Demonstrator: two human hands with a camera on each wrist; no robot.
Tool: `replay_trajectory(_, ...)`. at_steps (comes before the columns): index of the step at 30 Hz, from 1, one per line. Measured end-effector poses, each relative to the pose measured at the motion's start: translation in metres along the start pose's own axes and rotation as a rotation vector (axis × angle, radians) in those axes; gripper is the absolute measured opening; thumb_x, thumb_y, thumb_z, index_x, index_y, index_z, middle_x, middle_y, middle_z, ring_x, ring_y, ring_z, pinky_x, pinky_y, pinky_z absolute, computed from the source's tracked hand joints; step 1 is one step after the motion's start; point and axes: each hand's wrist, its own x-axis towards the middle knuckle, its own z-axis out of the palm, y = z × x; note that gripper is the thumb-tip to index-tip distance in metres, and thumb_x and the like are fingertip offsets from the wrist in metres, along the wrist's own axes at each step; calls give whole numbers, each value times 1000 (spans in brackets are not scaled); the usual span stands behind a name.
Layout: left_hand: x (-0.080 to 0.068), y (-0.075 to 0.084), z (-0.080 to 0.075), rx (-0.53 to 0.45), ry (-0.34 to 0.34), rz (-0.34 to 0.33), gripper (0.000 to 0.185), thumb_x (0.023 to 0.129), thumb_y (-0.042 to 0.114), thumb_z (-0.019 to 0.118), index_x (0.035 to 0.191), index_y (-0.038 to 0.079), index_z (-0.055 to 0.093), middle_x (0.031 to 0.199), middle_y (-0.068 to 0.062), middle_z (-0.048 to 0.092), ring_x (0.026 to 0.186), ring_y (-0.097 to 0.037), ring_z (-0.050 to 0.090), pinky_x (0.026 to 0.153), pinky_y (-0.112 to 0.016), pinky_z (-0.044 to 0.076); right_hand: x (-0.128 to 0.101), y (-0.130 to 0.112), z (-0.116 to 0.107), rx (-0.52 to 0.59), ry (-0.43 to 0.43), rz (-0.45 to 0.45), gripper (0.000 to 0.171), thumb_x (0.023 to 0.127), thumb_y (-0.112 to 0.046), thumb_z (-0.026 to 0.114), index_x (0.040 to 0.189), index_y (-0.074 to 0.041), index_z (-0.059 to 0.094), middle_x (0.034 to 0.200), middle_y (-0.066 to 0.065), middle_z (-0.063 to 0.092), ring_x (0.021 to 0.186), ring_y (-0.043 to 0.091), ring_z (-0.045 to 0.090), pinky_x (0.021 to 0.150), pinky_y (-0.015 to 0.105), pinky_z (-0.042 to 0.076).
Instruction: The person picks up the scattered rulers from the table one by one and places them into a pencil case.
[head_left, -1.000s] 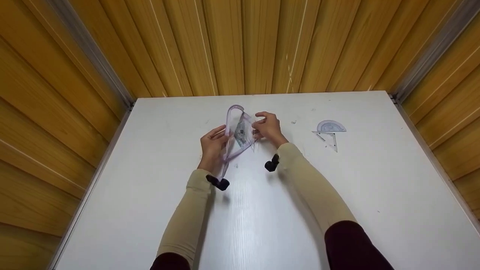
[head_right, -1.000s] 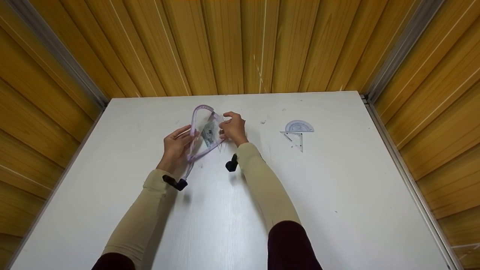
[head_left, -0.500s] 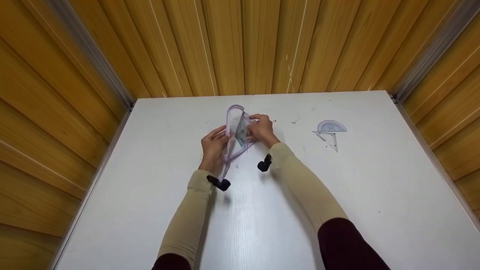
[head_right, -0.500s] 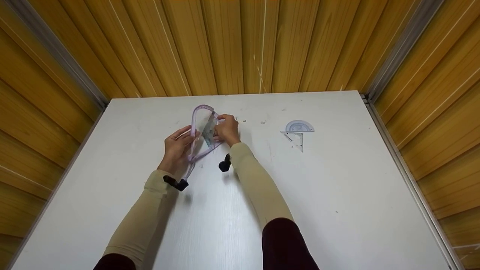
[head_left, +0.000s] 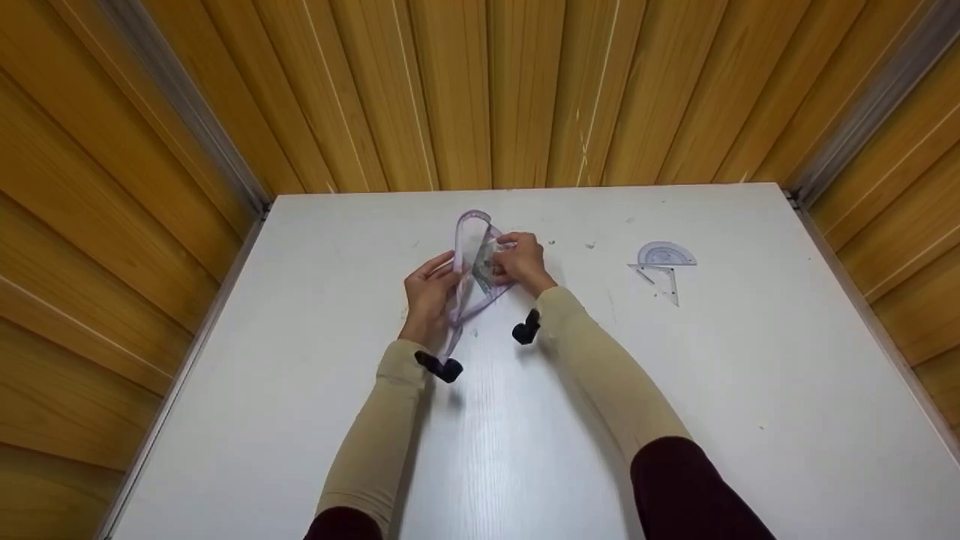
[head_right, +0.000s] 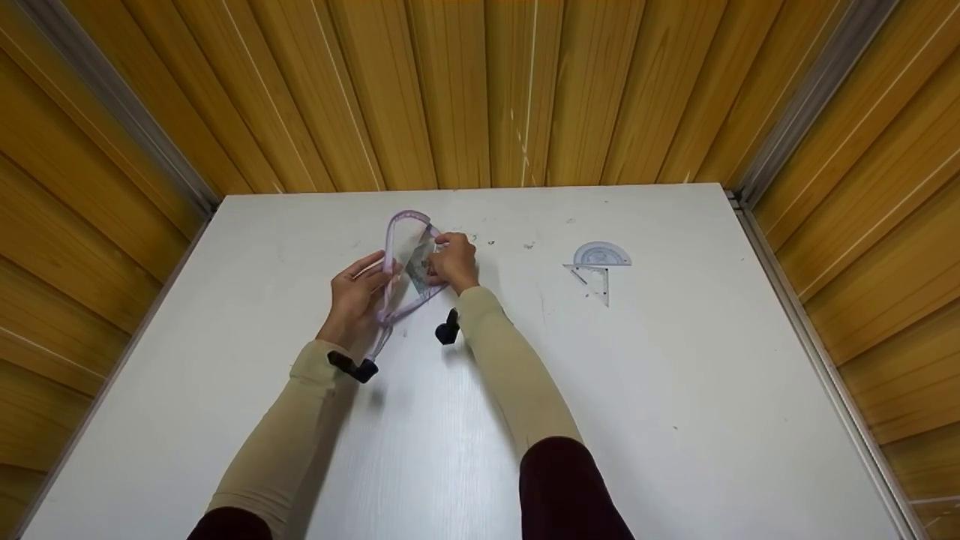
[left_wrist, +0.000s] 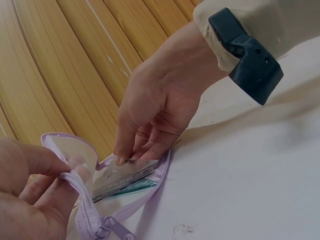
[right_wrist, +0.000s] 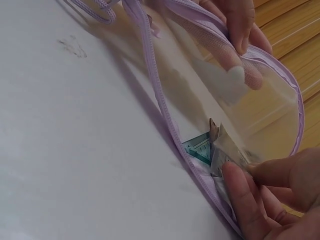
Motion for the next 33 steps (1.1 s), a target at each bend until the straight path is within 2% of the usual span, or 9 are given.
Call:
replay_trajectory(8, -1, 3, 1, -16, 8, -2, 39, 87, -10, 72, 123, 6, 75, 119, -16, 74, 107, -26, 72, 80, -29, 58, -1, -4, 0, -57, -10, 3, 36, 89, 3, 71, 124, -3, 69, 85, 14, 72, 58, 16, 68, 53, 33, 59)
replay_trajectory(16, -1, 1, 1, -26, 6, -8, 38, 87, -10, 73, 122, 6, 75, 120, -17, 73, 106, -26, 72, 81, -29, 58, -2, -4, 0, -83, -13, -13, 37, 90, 0, 72, 126, -3, 68, 94, 14, 73, 61, 17, 70, 53, 32, 59)
replay_trajectory(19, -1, 0, 2, -13, 0, 13, 38, 87, -10, 73, 122, 5, 75, 118, -17, 74, 106, -26, 72, 81, -30, 58, -5, -4, 0, -182, 16, -71, 35, 88, -4, 73, 123, -3, 70, 98, 15, 73, 65, 17, 70, 54, 28, 58)
replay_trajectory(24, -1, -2, 2, 12, -4, 35, 38, 86, -11, 73, 120, 5, 76, 114, -15, 75, 106, -26, 73, 81, -29, 58, -12, -8, -2, -362, 84, -156, 34, 86, -10, 75, 120, -4, 72, 105, 13, 69, 79, 22, 64, 64, 28, 51)
replay_trajectory(28, -1, -1, 3, 13, 1, 42, 39, 85, -12, 73, 120, 4, 76, 113, -17, 75, 104, -26, 73, 78, -29, 58, -15, -10, -3, -389, 74, -136, 32, 89, -13, 76, 119, -4, 71, 107, 12, 67, 84, 24, 62, 66, 30, 49)
replay_trajectory(33, -1, 0, 4, 9, 1, 34, 39, 85, -12, 73, 120, 5, 76, 112, -17, 76, 102, -26, 73, 78, -29, 59, -12, -11, -6, -380, 44, -88, 30, 90, -13, 76, 118, -5, 70, 109, 12, 66, 78, 21, 64, 57, 26, 50)
